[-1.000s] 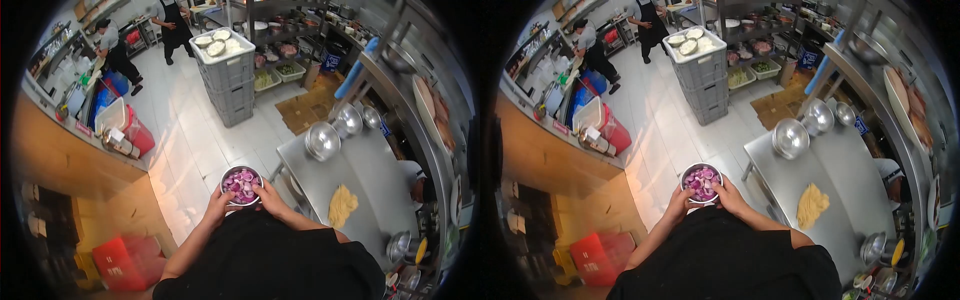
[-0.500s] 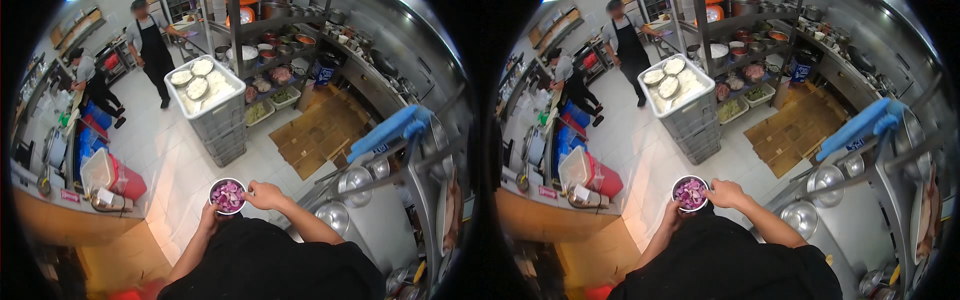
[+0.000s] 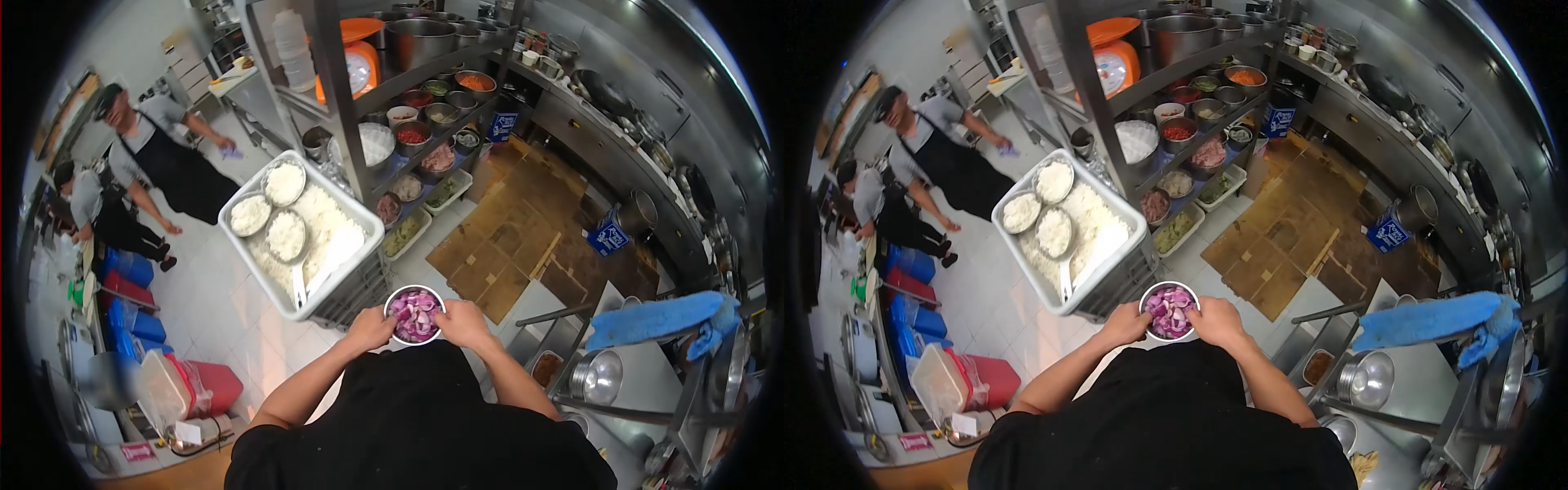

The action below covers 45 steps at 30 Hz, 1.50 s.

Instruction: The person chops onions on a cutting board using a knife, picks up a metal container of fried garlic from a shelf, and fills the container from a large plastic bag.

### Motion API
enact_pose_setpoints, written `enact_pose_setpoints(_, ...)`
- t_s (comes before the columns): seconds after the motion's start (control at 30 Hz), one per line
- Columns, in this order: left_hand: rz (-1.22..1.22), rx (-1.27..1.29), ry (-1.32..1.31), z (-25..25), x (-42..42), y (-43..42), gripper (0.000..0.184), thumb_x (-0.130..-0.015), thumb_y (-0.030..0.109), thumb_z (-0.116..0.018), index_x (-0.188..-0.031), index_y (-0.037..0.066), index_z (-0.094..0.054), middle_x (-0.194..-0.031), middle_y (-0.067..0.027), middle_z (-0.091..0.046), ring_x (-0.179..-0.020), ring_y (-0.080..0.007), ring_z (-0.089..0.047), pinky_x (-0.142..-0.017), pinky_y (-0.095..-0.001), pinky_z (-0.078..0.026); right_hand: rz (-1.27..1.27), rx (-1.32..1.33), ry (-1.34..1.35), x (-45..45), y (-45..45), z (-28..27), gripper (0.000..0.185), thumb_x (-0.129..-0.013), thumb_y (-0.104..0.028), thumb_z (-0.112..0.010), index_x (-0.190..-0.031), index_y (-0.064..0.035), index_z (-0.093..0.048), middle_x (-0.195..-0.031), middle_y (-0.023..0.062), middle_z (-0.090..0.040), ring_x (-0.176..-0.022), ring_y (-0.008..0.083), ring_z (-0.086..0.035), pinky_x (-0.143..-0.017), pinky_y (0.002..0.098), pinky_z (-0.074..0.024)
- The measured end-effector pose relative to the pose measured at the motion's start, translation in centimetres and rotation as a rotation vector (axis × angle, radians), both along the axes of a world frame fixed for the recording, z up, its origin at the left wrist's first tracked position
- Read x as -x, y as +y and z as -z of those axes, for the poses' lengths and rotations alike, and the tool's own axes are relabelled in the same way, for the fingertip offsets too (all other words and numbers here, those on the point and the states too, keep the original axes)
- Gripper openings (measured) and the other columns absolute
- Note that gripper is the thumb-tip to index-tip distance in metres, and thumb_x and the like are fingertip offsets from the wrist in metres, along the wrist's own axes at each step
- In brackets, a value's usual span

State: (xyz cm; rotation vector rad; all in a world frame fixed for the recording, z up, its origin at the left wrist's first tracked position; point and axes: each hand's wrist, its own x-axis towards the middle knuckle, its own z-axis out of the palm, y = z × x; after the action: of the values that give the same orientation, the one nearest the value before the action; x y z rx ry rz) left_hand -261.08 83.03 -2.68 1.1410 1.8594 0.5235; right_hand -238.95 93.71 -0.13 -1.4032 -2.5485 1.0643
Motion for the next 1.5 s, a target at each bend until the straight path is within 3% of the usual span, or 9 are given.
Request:
enact_pose_setpoints(0.13, 0.059, -0.006, -0.085, -0.6, 1.7, 9.9, 0.037, -0.094, 0.023, -0.052, -0.094, -0.009, -0.071, -0.071, -0.023, -0.072, -0.061, -0.0319, -0.074, -0.07, -0.0459, -0.06, 0.086, -0.024, 0.015, 0.7, 8.9, -1.0, 0.041, -0.093, -0.039, -0.061, -0.095, -0.0005, -0.074, -0.091, 0.0305, -0.071, -0.093, 0.0492, -0.069, -0.083, 0.0564, -0.0551)
enact_pose_setpoints(0.27, -0.143, -0.023, -0.331, -1.1, 3.0, 19.2, 0.028, -0.095, 0.014, -0.053, -0.09, -0.01, -0.066, -0.068, -0.0188, -0.071, -0.058, -0.0251, -0.073, -0.055, -0.0397, -0.058, 0.079, 0.317, 0.219, 2.4, 22.9, -3.5, 0.049, -0.104, -0.046, -0.058, -0.092, -0.0006, -0.071, -0.078, 0.017, -0.074, -0.065, 0.0276, -0.072, -0.064, 0.0427, -0.0561)
enact_pose_setpoints(0.33, -0.168, -0.031, -0.384, -1.1, 4.3, 23.9, 0.023, -0.095, 0.01, -0.053, -0.093, -0.01, -0.064, -0.07, -0.0168, -0.07, -0.056, -0.0225, -0.07, -0.05, -0.0357, -0.057, 0.044, 0.161, 0.302, 4.3, 32.4, -2.4, 0.047, -0.106, -0.044, -0.057, -0.09, -0.001, -0.069, -0.072, 0.0087, -0.071, -0.056, 0.0161, -0.067, -0.057, 0.0356, -0.053)
enact_pose_setpoints(0.53, -0.455, -0.14, -0.493, -5.7, 6.5, 39.4, 0.022, -0.095, 0.006, -0.049, -0.107, -0.007, -0.062, -0.078, -0.0154, -0.071, -0.058, -0.0217, -0.069, -0.048, -0.0326, -0.055, 0.068, 0.033, 0.448, 17.9, 61.4, -2.5, 0.036, -0.101, -0.035, -0.064, -0.105, -0.0004, -0.071, -0.079, 0.0126, -0.073, -0.064, 0.0225, -0.072, -0.064, 0.0398, -0.0569)
enact_pose_setpoints(0.6, -0.528, -0.186, -0.445, -6.3, 7.4, 44.2, 0.024, -0.095, 0.007, -0.05, -0.109, -0.007, -0.062, -0.08, -0.016, -0.071, -0.059, -0.0231, -0.069, -0.049, -0.0335, -0.056, 0.088, -0.282, 0.357, 24.7, 70.1, 0.0, 0.035, -0.096, -0.031, -0.062, -0.109, -0.0013, -0.074, -0.099, 0.0209, -0.076, -0.089, 0.0397, -0.074, -0.084, 0.0459, -0.0586)
enact_pose_setpoints(0.7, -0.705, -0.272, -0.394, -6.2, 10.3, 50.5, 0.026, -0.094, 0.009, -0.051, -0.114, -0.006, -0.061, -0.083, -0.0173, -0.07, -0.06, -0.0249, -0.069, -0.051, -0.0341, -0.057, 0.012, -0.538, 0.614, 31.7, 78.3, 3.5, 0.034, -0.097, -0.03, -0.062, -0.116, -0.0048, -0.075, -0.117, 0.018, -0.075, -0.107, 0.0397, -0.072, -0.089, 0.0438, -0.0591)
enact_pose_setpoints(0.9, -0.784, -0.54, -0.339, -2.9, 18.2, 58.0, 0.041, -0.103, 0.041, -0.062, -0.115, 0.002, -0.067, -0.091, -0.0143, -0.073, -0.066, -0.028, -0.071, -0.058, -0.0404, -0.057, 0.009, -0.374, 0.628, 40.9, 82.5, 4.3, 0.033, -0.095, -0.029, -0.065, -0.115, -0.0062, -0.076, -0.116, 0.0164, -0.076, -0.106, 0.0357, -0.074, -0.086, 0.044, -0.0602)
enact_pose_setpoints(1.3, -0.45, -0.179, 0.547, 2.5, 32.2, 66.6, 0.047, -0.102, 0.047, -0.061, -0.118, 0.004, -0.069, -0.101, -0.0169, -0.074, -0.081, -0.0351, -0.071, -0.071, -0.0461, -0.056, 0.078, 0.003, 0.286, 41.3, 85.3, 7.0, 0.03, -0.093, -0.028, -0.069, -0.114, -0.0086, -0.078, -0.115, 0.0134, -0.078, -0.105, 0.0286, -0.077, -0.081, 0.0445, -0.0623)
enact_pose_setpoints(1.5, -0.163, 0.019, 0.948, 4.0, 35.9, 69.9, 0.05, -0.101, 0.05, -0.061, -0.12, 0.005, -0.07, -0.106, -0.0183, -0.075, -0.088, -0.0386, -0.071, -0.078, -0.049, -0.056, 0.073, -0.541, 0.783, 40.8, 85.6, 6.6, 0.03, -0.087, -0.026, -0.071, -0.108, -0.0062, -0.08, -0.104, 0.0189, -0.078, -0.097, 0.034, -0.078, -0.08, 0.0458, -0.0634)
